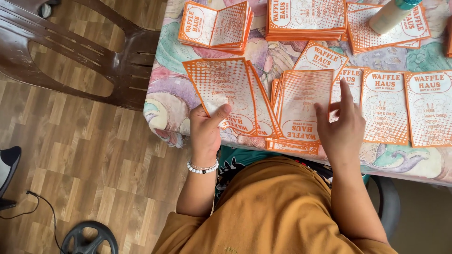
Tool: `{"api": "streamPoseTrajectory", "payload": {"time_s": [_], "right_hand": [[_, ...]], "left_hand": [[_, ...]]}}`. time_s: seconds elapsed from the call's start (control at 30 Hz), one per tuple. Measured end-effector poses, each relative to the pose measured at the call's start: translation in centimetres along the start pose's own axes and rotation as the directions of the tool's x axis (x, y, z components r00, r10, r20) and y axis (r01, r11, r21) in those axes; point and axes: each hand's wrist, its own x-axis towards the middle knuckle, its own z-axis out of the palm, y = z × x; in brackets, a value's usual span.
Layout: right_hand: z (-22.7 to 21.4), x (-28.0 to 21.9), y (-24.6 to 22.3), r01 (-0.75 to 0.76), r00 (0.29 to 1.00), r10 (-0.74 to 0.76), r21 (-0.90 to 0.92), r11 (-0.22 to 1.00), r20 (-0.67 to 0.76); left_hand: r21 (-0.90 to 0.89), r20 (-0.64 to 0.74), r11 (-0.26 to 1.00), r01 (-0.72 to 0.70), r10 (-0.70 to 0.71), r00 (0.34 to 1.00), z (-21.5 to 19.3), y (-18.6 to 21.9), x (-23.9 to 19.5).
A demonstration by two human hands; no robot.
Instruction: Folding and stacking paper bags into organized piles on a table.
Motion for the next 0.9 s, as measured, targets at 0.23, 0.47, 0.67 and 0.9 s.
{"api": "streamPoseTrajectory", "payload": {"time_s": [0.23,0.47,0.67,0.9], "right_hand": [[-1.2,0.7,-2.9,-0.107,0.987,0.027,0.534,0.839,0.155],[-1.6,1.6,-2.8,-0.143,0.96,-0.062,0.674,0.725,0.271],[-3.3,2.1,-1.5,-0.138,0.945,-0.15,0.771,0.622,0.29],[-5.5,0.8,-0.4,-0.235,0.968,0.244,0.528,0.816,0.053]], "left_hand": [[0.021,0.073,0.999,0.032,-0.034,0.997,0.9,-2.5,-0.7],[0.067,0.2,0.992,0.104,-0.115,0.973,-0.1,-4.2,-0.8],[0.068,0.398,0.959,0.276,-0.28,0.873,-1.4,-6.5,-1.1],[-0.025,0.543,0.899,0.438,-0.356,0.761,-5.4,-5.1,0.6]]}}
